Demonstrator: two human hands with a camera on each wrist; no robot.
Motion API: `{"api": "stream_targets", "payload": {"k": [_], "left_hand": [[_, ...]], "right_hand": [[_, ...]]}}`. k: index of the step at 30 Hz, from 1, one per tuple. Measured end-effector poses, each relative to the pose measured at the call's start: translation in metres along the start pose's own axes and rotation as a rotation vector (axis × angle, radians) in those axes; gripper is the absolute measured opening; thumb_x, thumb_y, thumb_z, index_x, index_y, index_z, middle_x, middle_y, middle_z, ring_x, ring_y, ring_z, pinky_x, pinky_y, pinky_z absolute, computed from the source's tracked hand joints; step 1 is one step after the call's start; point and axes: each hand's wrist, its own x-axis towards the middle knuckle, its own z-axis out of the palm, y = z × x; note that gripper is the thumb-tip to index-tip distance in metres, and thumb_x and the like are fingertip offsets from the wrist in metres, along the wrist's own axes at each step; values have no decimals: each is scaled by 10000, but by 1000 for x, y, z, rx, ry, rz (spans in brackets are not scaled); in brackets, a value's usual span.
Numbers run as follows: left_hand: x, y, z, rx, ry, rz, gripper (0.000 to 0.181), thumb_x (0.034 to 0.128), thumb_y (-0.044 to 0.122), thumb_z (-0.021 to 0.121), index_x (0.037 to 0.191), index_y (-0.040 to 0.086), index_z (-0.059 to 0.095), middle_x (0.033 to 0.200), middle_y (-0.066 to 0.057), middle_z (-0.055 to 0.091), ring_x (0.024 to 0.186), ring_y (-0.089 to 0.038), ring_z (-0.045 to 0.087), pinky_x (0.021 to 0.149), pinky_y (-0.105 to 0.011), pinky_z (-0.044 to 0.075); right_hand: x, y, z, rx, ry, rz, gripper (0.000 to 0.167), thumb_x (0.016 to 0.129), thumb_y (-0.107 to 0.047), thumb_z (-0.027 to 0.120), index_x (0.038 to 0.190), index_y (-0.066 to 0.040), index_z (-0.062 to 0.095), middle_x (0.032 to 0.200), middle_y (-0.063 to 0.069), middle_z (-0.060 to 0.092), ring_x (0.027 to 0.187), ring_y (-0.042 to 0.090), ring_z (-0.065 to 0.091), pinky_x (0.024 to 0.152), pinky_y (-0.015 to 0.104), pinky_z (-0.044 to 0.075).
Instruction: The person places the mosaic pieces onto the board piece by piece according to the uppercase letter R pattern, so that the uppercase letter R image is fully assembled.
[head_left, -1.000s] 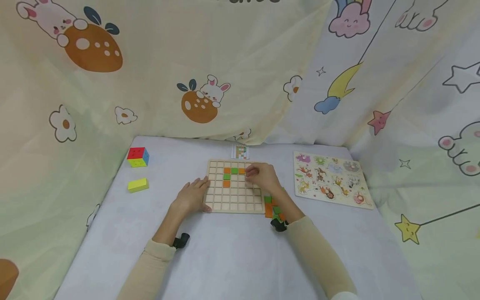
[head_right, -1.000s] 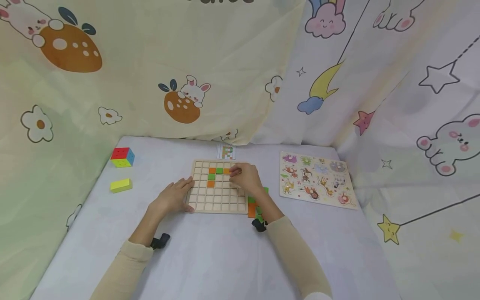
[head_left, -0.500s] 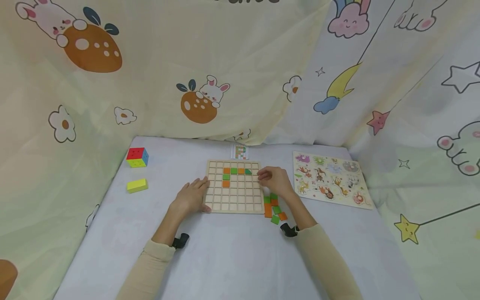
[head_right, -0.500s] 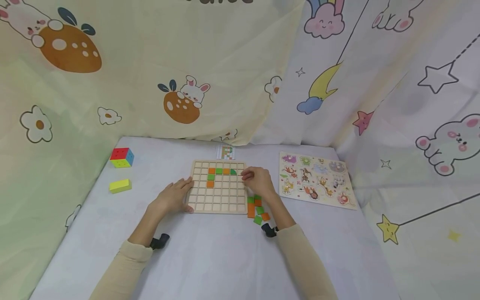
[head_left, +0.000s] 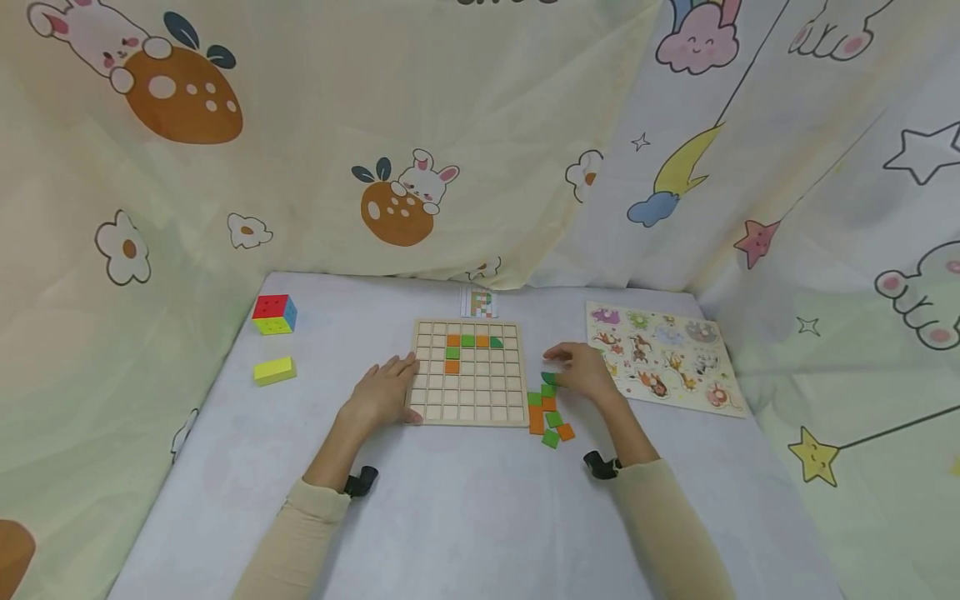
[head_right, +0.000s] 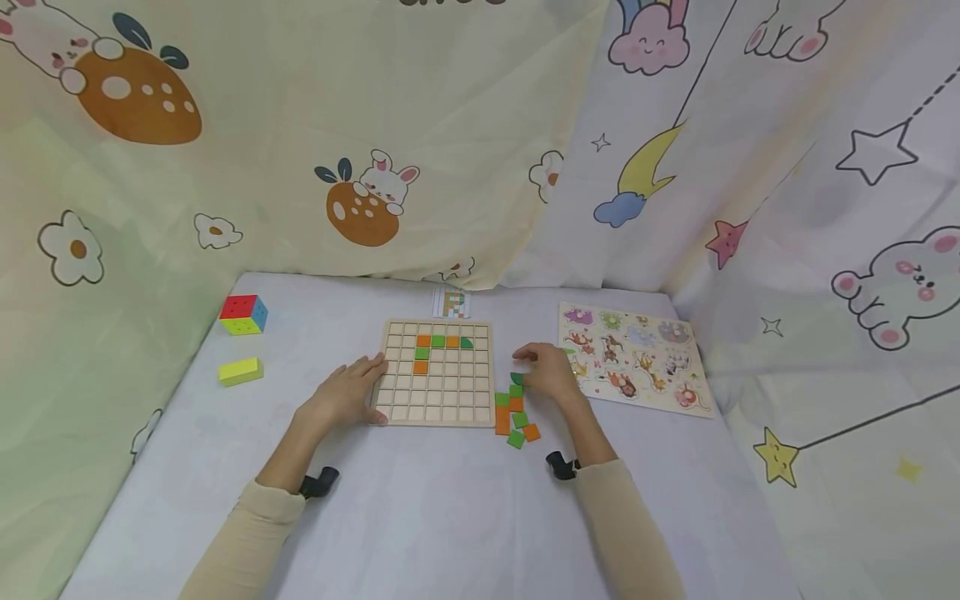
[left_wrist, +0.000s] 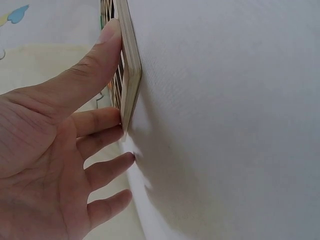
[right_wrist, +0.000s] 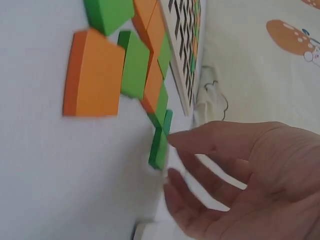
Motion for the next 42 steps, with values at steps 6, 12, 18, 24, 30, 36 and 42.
{"api": "stream_targets", "payload": {"k": [6, 12, 18, 24, 30, 36, 42], "left_hand": [[0, 0, 1, 2, -4, 3, 1091, 768, 405, 907, 1603, -17, 348, 1706, -170, 250, 1566, -411, 234, 1254, -620, 215], [-1, 0, 1, 6, -8, 5, 1089, 783, 420, 893, 1612, -9, 332, 1711, -158, 240, 1571, -401, 227, 1257, -614, 210], [0, 0, 0, 19, -13, 7, 1080, 781, 422, 893, 1603, -19, 348, 1704, -172, 259, 1566, -407, 237, 1250, -619, 229], [0, 0, 1, 12, -1, 12, 1072, 775, 407, 906, 1596, -19, 364, 1696, -179, 280, 1562, -413, 246, 1245, -624, 239], [-1, 0, -1, 15, 7, 5, 1077, 773, 408, 906, 1599, -16, 359, 1700, -172, 273, 1565, -409, 239, 1247, -623, 233], [0, 1, 0, 9, 4, 11, 1069, 783, 405, 900, 1601, -15, 355, 1700, -173, 272, 1565, -412, 238, 1248, -623, 230], [0, -1, 2, -1, 2, -1, 1074, 782, 404, 903, 1606, -6, 349, 1704, -162, 267, 1569, -405, 229, 1253, -618, 222]], "right_hand": [[-2, 11, -5, -69, -44, 68, 450, 766, 57, 794, 1205, -28, 739, 1179, 137, 743, 1144, 352, 659, 1035, 523, 528], [-3, 14, -5, -62, -37, 105, 425, 761, 19, 860, 1167, -43, 750, 1037, 108, 751, 999, 296, 685, 913, 471, 581], [-2, 13, -10, -58, -53, 128, 445, 743, -34, 908, 1161, -65, 760, 1018, 98, 746, 945, 271, 687, 831, 429, 588], [0, 8, -16, -30, -34, 141, 361, 820, -58, 857, 1167, -79, 762, 959, 91, 724, 846, 256, 657, 716, 364, 556], [5, -7, -14, 52, 45, 26, 310, 870, -64, 811, 1174, -33, 761, 938, 101, 739, 850, 260, 666, 662, 338, 533], [16, -24, -2, 107, 51, -33, 331, 859, -96, 825, 1180, -43, 766, 928, 83, 745, 863, 255, 703, 654, 320, 537], [25, -40, 17, 156, 19, -57, 311, 868, -80, 831, 1172, -54, 769, 939, 79, 752, 860, 249, 713, 670, 336, 562]]}}
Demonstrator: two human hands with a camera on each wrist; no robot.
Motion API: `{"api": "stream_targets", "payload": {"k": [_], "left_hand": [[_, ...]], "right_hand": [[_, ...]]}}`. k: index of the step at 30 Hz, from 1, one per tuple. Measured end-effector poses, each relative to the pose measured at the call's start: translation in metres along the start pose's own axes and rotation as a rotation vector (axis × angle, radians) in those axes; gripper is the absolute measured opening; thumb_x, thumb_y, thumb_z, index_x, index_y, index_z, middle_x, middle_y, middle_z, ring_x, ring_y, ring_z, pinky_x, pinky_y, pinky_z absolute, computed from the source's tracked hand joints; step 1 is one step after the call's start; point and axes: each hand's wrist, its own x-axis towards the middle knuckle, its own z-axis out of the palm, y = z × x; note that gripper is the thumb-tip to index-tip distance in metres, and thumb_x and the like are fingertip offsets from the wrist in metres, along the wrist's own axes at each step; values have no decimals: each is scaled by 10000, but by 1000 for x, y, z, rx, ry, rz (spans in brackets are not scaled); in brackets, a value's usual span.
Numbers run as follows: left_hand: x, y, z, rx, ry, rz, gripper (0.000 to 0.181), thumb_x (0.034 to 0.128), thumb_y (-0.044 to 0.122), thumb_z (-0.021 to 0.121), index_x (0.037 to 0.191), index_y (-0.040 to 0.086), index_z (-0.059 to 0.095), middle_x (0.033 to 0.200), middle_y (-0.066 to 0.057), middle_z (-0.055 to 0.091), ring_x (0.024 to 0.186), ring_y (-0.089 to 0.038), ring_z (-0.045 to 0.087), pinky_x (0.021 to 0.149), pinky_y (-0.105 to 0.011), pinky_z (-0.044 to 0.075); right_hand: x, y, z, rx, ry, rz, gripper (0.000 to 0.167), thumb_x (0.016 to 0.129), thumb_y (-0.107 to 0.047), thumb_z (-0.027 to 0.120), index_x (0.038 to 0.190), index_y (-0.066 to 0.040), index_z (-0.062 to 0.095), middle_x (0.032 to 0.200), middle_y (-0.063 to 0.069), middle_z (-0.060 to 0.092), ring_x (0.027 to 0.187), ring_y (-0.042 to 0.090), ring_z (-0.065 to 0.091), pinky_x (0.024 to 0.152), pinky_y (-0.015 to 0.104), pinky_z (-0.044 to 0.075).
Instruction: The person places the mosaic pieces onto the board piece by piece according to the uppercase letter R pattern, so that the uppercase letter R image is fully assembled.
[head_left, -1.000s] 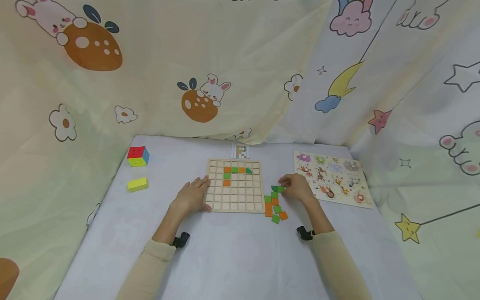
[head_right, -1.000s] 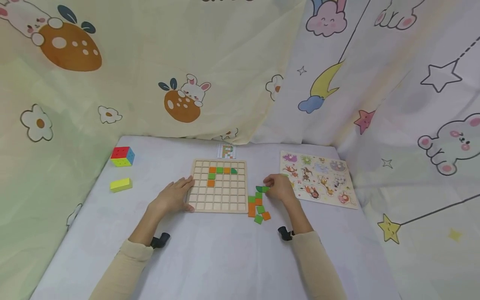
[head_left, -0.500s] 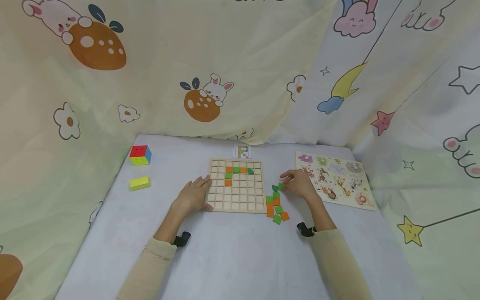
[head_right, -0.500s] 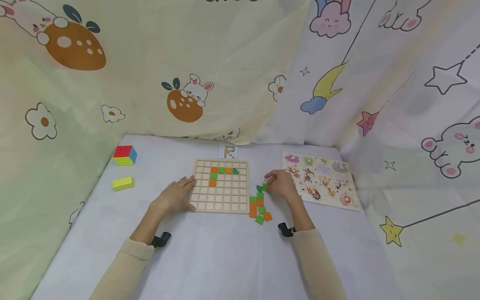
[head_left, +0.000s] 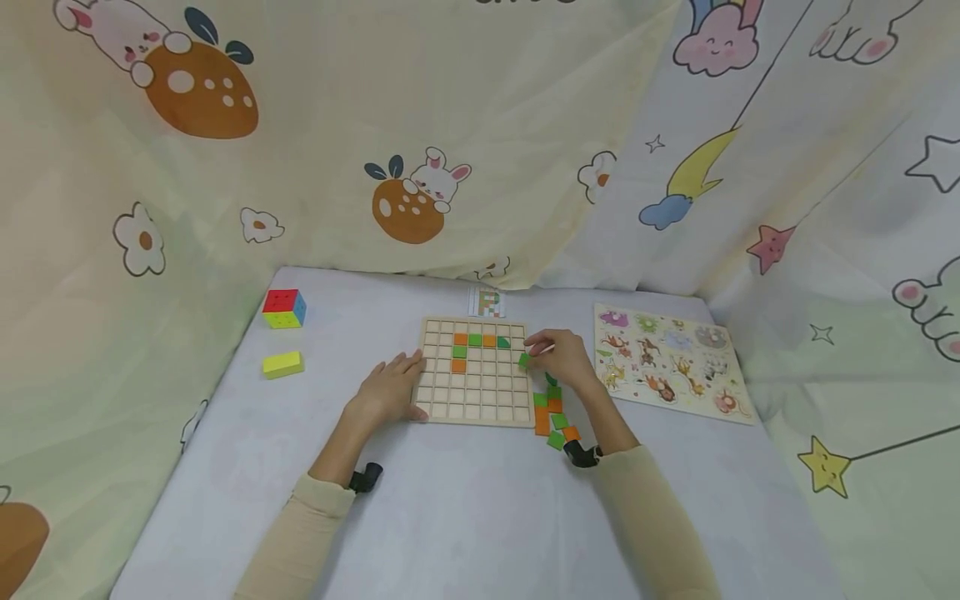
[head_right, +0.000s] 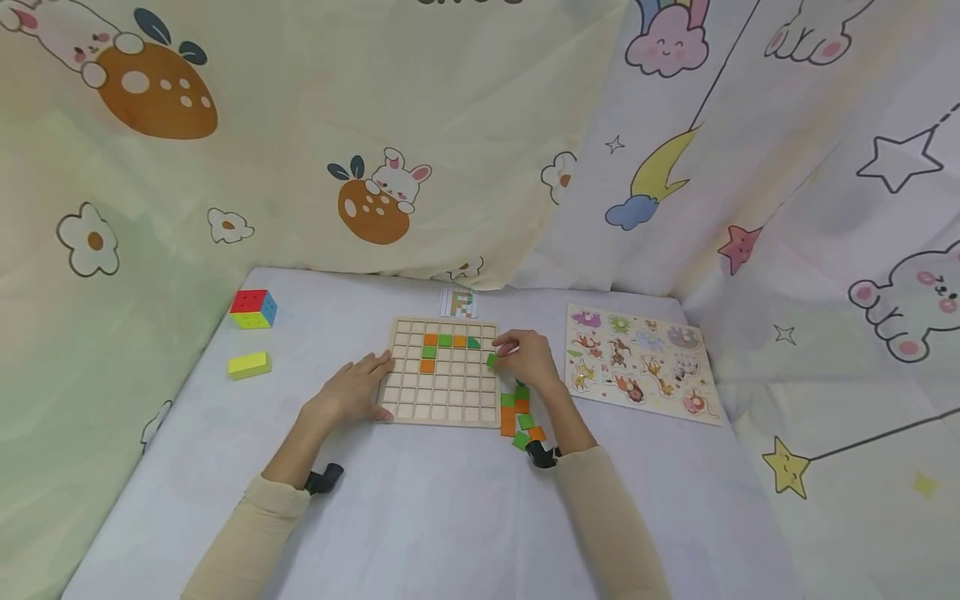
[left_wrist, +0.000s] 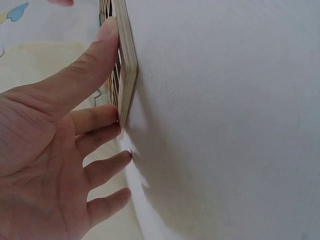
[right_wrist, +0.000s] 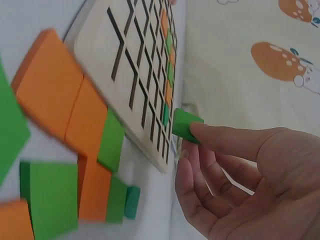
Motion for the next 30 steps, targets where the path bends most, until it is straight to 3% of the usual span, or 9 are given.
{"api": "stream_targets", "payload": {"k": [14, 30], "left_hand": [[1, 0, 0, 11, -8, -1, 1081, 784, 422, 897, 1611, 1, 343, 1707, -158, 260, 1570, -403, 227, 1255, -615, 219], [0, -1, 1, 1, -3, 5, 1083, 780, 423, 898, 1610, 0, 345, 1706, -160, 265, 1567, -410, 232, 1249, -631, 219]], "right_hand": [[14, -23, 35, 109, -45, -54, 284, 887, -46, 821, 1162, -15, 760, 963, 91, 769, 840, 232, 738, 755, 367, 614], [25, -33, 66, 64, -88, -125, 250, 884, -16, 817, 1127, -3, 762, 946, 76, 768, 820, 179, 724, 768, 329, 615]]}}
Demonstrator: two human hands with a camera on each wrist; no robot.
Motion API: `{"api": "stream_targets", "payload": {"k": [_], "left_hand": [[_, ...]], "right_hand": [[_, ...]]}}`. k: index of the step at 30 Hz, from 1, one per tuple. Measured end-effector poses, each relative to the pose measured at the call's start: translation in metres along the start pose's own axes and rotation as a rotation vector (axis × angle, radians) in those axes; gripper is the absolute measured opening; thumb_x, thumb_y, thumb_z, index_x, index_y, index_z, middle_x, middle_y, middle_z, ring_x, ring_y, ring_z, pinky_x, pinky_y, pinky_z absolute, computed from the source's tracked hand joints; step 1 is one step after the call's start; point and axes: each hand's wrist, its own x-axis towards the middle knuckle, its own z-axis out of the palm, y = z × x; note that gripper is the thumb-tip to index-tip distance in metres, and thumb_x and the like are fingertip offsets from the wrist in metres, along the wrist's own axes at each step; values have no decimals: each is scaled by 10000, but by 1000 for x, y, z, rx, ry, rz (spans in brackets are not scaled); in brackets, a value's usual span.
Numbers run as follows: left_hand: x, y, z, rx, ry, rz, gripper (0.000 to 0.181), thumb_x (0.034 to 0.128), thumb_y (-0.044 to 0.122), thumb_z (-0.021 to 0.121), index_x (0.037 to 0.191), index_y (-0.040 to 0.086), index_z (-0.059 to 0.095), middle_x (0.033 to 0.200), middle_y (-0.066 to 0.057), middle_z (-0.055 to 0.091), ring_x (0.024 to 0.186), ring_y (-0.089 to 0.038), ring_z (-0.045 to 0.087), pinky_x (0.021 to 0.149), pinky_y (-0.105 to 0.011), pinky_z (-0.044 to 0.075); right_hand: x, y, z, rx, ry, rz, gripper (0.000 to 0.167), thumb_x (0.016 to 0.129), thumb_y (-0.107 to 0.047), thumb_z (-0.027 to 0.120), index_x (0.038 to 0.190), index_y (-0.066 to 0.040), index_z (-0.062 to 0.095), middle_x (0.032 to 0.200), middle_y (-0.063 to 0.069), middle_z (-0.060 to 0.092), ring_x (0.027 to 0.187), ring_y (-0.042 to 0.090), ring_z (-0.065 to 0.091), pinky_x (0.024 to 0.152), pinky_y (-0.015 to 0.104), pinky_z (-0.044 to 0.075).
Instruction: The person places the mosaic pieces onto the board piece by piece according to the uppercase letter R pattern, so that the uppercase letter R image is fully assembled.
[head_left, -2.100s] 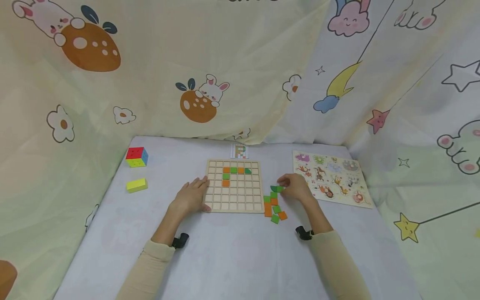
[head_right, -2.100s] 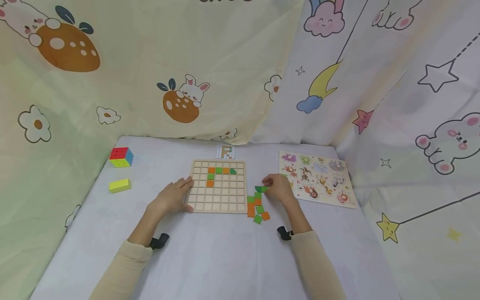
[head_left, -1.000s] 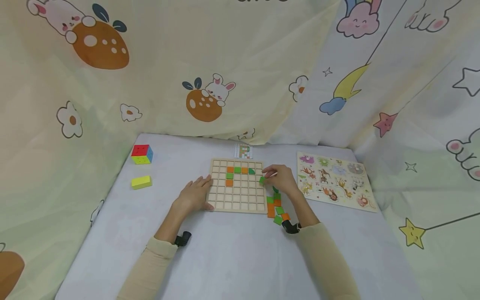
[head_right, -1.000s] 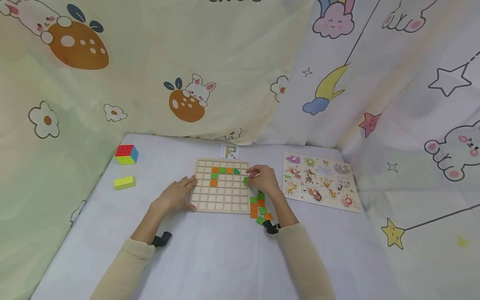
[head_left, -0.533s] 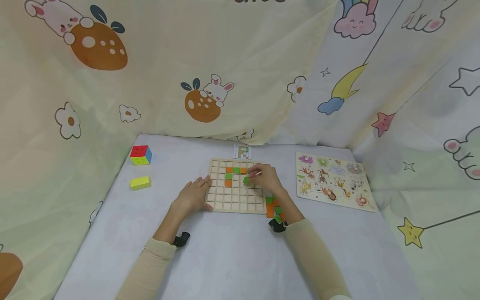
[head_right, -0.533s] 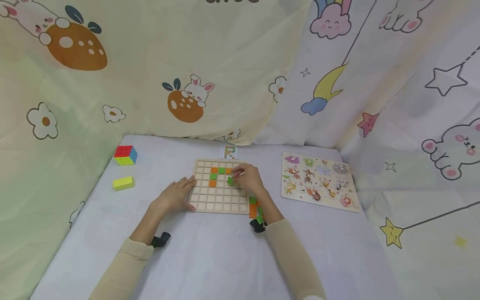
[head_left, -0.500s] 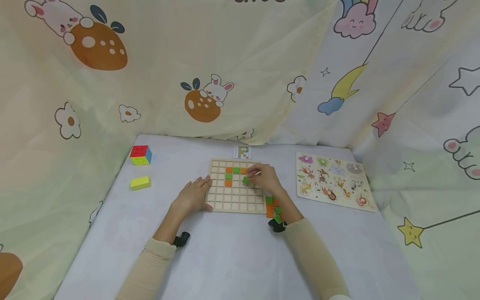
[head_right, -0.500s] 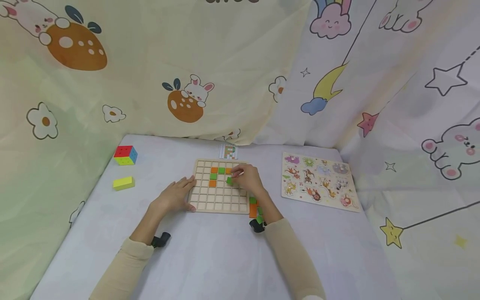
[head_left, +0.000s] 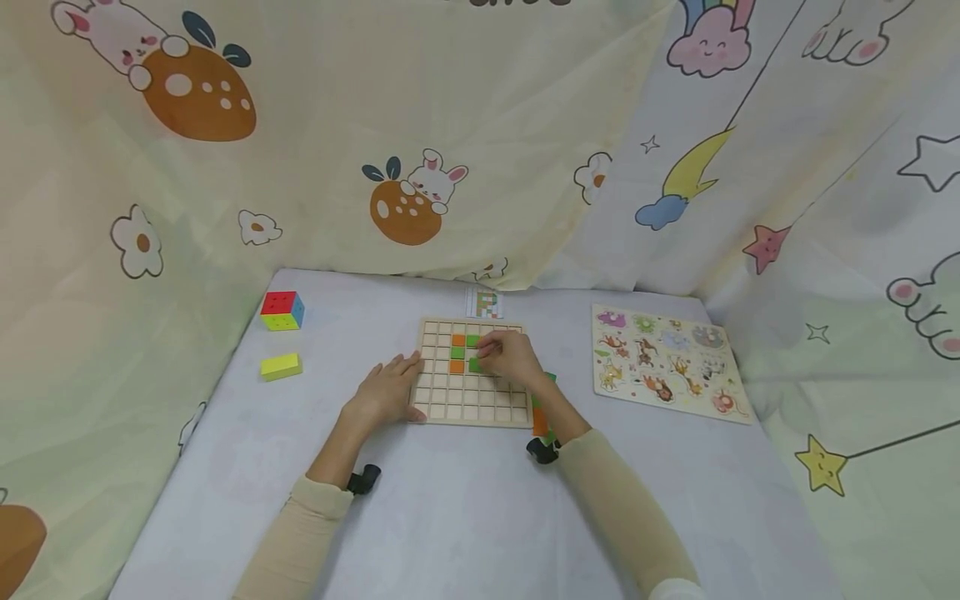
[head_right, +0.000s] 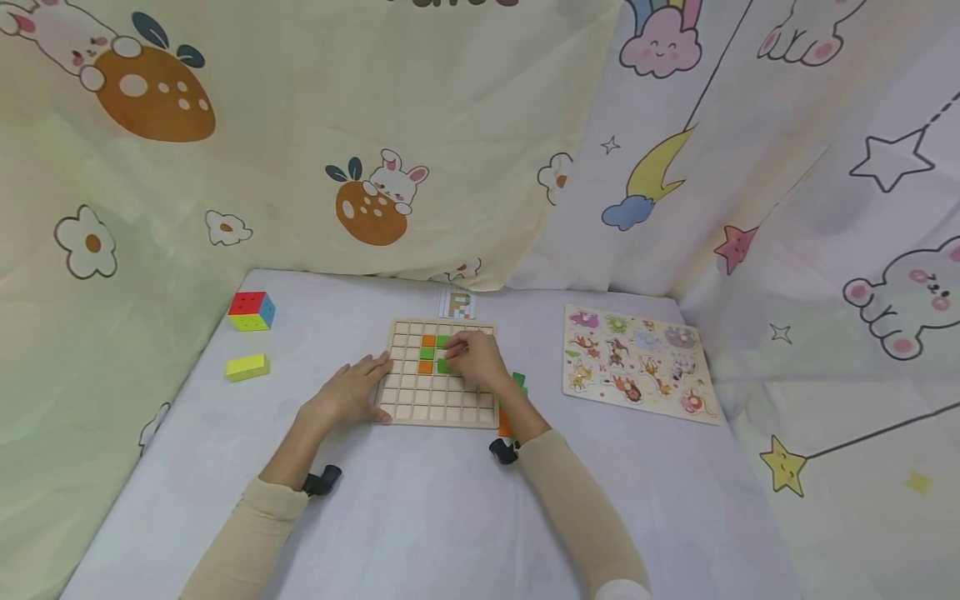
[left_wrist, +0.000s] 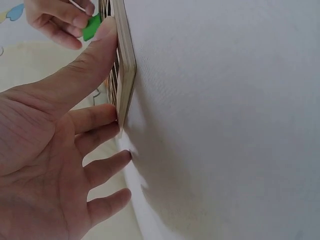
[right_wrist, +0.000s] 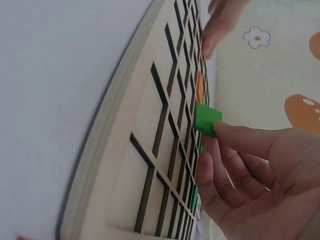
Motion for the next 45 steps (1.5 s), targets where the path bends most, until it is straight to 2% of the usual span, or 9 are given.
{"api": "stream_targets", "payload": {"k": [8, 14, 17, 25, 36, 45], "left_hand": [[0, 2, 1, -10, 0, 7, 1079, 784, 414, 902, 1607, -6, 346, 1704, -166, 266, 1565, -415, 233, 1249, -634, 214], [1, -1, 2, -3, 6, 19, 1085, 776, 435, 890, 1611, 7, 346, 1709, -155, 254, 1568, -411, 228, 1248, -638, 211], [1, -1, 2, -13, 11, 26, 1084, 770, 425, 896, 1607, 1, 352, 1706, -161, 258, 1565, -418, 231, 1245, -646, 210], [1, -1, 3, -15, 1, 28, 1097, 767, 433, 899, 1612, 8, 345, 1708, -155, 258, 1570, -411, 222, 1251, -642, 193], [1, -2, 2, 15, 5, 18, 1085, 774, 447, 893, 1613, 21, 353, 1708, -151, 264, 1573, -410, 211, 1254, -656, 158], [2, -3, 2, 18, 8, 10, 1101, 765, 447, 905, 1615, 21, 349, 1707, -153, 265, 1584, -408, 174, 1264, -649, 112]], "right_hand": [[1, 2, 11, -52, 33, 26, 167, 883, -20, 818, 1045, -42, 782, 911, 37, 768, 805, 144, 726, 786, 320, 615], [1, 1, 15, -90, 39, -10, 160, 878, -6, 823, 1030, -34, 785, 918, 52, 777, 807, 145, 733, 754, 283, 621], [-1, 0, 14, -89, 37, -2, 172, 879, -5, 818, 1044, -34, 783, 923, 48, 774, 814, 144, 729, 752, 284, 619], [-13, -1, -1, -60, 74, 33, 197, 901, -44, 807, 1093, -17, 778, 940, 59, 773, 839, 178, 738, 763, 335, 630], [-32, 1, -33, -27, 138, 59, 190, 953, -149, 776, 1109, -40, 788, 946, 47, 784, 856, 208, 744, 785, 425, 624], [-50, 16, -56, -86, 159, 88, 213, 959, -174, 761, 1125, -43, 785, 962, 53, 780, 888, 235, 733, 775, 421, 615]]}}
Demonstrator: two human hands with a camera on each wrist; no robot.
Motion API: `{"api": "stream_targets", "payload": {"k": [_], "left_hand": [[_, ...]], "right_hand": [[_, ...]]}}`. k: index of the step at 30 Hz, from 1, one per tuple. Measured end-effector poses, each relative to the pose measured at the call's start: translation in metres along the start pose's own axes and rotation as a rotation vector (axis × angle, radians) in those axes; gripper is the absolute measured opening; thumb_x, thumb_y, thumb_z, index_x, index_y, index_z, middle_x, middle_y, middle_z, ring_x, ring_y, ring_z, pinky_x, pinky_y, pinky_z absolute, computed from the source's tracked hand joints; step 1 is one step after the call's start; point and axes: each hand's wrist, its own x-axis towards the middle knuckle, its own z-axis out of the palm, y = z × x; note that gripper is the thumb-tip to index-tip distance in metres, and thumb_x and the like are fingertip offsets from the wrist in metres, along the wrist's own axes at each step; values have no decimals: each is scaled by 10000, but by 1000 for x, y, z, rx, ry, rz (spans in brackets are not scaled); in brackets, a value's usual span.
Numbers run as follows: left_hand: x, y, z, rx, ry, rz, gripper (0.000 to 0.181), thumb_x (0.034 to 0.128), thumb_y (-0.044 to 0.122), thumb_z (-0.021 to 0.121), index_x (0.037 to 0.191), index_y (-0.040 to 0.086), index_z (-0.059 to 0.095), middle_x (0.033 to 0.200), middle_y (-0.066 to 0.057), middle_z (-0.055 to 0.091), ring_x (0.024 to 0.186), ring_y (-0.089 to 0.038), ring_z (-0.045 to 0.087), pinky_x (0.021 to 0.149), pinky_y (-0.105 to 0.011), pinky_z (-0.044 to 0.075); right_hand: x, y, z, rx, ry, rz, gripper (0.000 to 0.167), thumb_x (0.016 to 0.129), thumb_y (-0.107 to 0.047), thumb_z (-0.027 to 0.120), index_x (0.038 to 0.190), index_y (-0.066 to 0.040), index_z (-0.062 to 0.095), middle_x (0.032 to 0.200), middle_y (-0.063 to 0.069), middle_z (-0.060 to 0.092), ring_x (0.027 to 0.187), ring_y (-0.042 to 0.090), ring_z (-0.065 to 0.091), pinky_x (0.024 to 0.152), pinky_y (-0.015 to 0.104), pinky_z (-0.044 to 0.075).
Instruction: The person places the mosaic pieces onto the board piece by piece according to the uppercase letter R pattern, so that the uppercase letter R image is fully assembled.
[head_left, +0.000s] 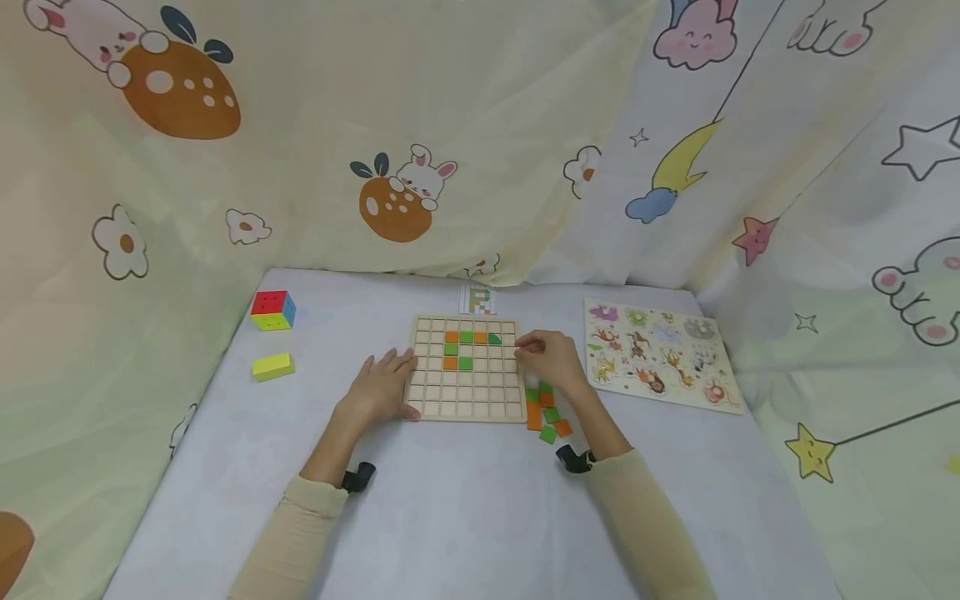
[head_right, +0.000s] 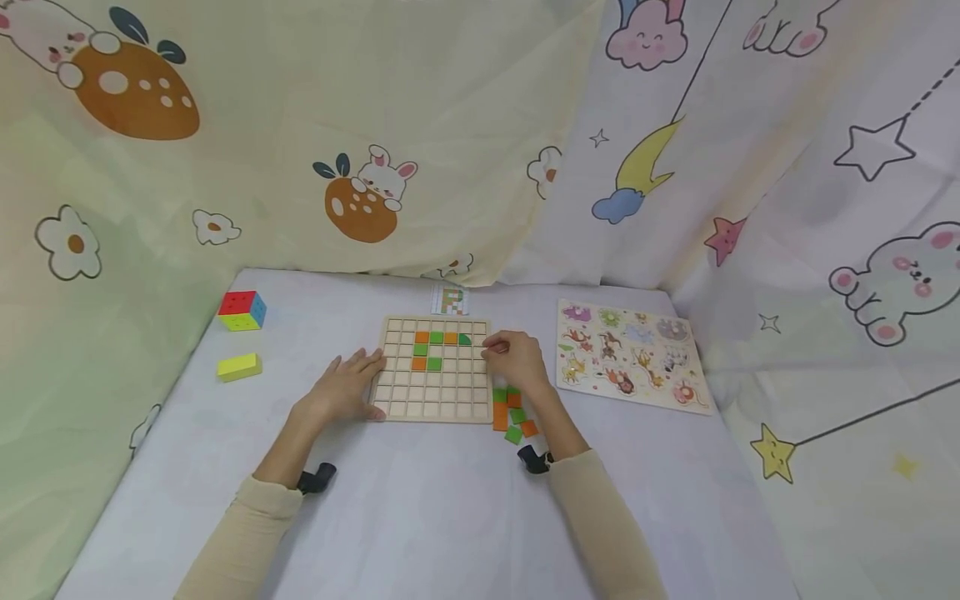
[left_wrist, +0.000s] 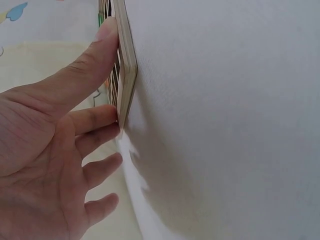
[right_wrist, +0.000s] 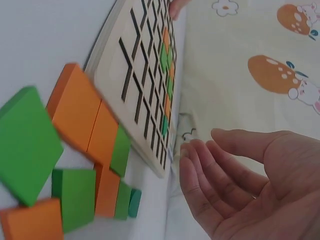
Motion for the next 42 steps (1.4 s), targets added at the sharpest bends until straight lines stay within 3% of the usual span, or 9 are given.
{"api": "stream_targets", "payload": {"k": [13, 17, 28, 42], "left_hand": [[-2, 1, -1, 17, 12, 7, 1079, 773, 449, 890, 1608, 16, 362, 1702, -156, 278, 1584, -414, 167, 1267, -643, 103], [-3, 2, -2, 26, 15, 5, 1082, 769, 450, 893, 1605, 11, 365, 1698, -161, 287, 1581, -418, 175, 1269, -639, 105], [-2, 3, -2, 22, 23, 7, 1076, 760, 452, 905, 1596, 14, 388, 1693, -163, 300, 1580, -420, 177, 1265, -647, 112], [-3, 4, -5, 26, 10, -4, 1075, 766, 449, 903, 1600, 16, 382, 1698, -156, 291, 1584, -411, 172, 1266, -644, 114]], "right_hand": [[-26, 21, -20, -90, -206, 126, 241, 928, -114, 768, 1163, -63, 755, 972, 39, 758, 931, 224, 708, 791, 407, 591], [-35, 25, -20, -105, -196, 134, 232, 906, -102, 781, 1135, -70, 763, 938, 19, 760, 863, 181, 709, 771, 384, 595], [-53, 25, -16, -275, -109, 158, 239, 820, -20, 824, 1045, -96, 796, 831, -28, 744, 769, 161, 675, 716, 373, 579], [-56, 26, -20, -244, -136, 167, 344, 771, -38, 888, 1096, -83, 786, 859, 17, 717, 745, 171, 649, 650, 339, 540]]}}
